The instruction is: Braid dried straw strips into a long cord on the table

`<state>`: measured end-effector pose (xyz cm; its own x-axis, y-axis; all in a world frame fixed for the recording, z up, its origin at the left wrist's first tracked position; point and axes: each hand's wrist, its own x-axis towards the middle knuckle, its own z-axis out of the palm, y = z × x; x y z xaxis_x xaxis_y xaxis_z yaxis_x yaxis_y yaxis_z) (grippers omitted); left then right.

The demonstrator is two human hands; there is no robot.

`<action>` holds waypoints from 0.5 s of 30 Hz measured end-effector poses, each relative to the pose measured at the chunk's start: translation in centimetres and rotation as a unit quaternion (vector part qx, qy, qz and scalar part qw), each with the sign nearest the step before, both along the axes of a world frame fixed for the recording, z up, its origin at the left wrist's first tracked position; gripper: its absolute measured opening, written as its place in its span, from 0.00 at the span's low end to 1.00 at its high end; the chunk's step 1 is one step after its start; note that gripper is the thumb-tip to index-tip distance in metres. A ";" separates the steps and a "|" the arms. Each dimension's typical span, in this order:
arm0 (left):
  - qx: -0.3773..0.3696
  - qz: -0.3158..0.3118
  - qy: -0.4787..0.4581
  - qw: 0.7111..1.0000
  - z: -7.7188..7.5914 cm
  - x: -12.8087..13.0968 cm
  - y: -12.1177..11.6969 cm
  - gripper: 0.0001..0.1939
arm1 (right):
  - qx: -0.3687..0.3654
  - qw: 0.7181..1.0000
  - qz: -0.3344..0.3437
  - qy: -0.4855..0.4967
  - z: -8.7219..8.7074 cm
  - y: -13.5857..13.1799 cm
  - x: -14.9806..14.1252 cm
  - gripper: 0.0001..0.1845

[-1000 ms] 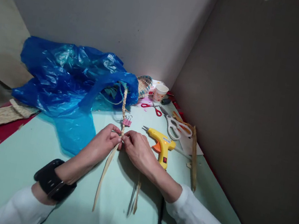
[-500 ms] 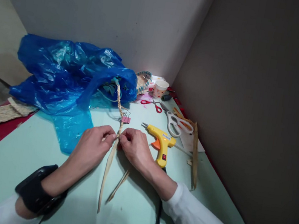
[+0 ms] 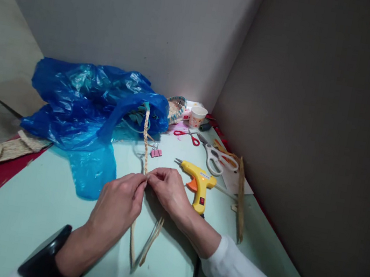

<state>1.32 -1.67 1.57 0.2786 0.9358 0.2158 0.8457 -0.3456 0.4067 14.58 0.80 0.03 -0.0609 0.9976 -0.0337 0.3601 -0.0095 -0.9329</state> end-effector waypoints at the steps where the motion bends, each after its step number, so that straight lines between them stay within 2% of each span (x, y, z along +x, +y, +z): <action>1: 0.015 -0.006 0.008 1.000 -0.1 -0.1 -0.1 0.13 | 0.001 1.000 -0.003 0.006 0.0 -0.1 0.0 0.11; 6: 0.125 -0.024 0.077 0.989 -0.5 -0.3 -1.1 0.11 | -0.006 0.996 -0.010 0.092 0.1 -0.5 -0.4 0.11; 11: 0.295 -0.040 0.124 0.947 -1.0 -0.6 -1.9 0.09 | -0.007 0.981 -0.017 0.195 1.3 -1.2 -1.0 0.11; 15: 0.359 -0.060 0.142 0.921 -1.5 -1.1 -2.4 0.14 | -0.017 0.966 -0.013 0.258 1.9 -1.6 -1.3 0.12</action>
<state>0.25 -4.10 0.07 0.5111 0.5400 0.6687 0.8211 -0.5367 -0.1941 13.31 -0.77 1.90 -0.0542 0.9978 -0.0387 -0.1524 -0.0465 -0.9872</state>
